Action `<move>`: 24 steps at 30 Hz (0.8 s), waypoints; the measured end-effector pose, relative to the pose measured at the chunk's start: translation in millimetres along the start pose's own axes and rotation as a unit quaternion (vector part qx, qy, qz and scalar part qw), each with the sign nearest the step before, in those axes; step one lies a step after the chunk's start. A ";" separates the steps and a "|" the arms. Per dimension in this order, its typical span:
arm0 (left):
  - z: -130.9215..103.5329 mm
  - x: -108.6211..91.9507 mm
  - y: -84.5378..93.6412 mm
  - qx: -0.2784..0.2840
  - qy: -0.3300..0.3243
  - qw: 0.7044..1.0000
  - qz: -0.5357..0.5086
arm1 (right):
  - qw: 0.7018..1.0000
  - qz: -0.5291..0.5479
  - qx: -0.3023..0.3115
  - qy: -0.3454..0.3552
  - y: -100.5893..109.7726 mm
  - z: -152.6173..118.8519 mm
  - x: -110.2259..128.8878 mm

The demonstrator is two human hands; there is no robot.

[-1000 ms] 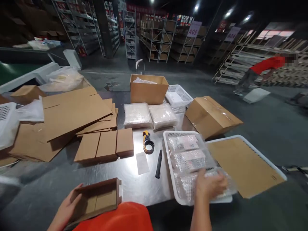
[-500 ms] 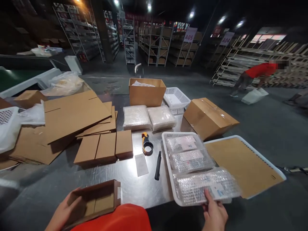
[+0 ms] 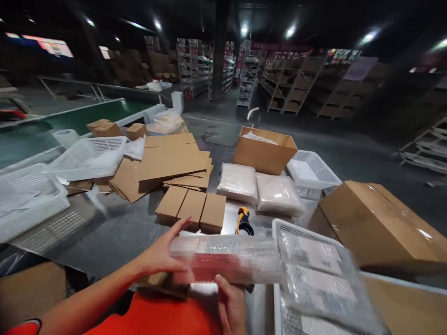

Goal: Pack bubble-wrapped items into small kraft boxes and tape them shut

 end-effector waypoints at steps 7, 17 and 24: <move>-32.9 15.8 40.3 -0.061 0.059 0.989 0.117 | 0.973 -0.021 0.227 -0.025 -95.7 -19.1 -36.3; -67.2 -32.4 68.6 -0.142 -0.065 0.961 0.228 | 0.770 -0.499 0.177 0.356 -71.1 -50.4 56.7; -63.0 -49.2 27.5 -0.004 -0.109 0.960 0.257 | 0.483 -0.644 0.251 0.538 -145.8 -66.1 80.0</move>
Point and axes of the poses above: each hand's wrist, its own z-axis towards the middle knuckle, its own y-axis out of the back of the hand, x = y × z, the point moved 10 cm from there along z, towards the middle knuckle, and after that the axes turned 11 degrees about -z, right-handed, at the moved point
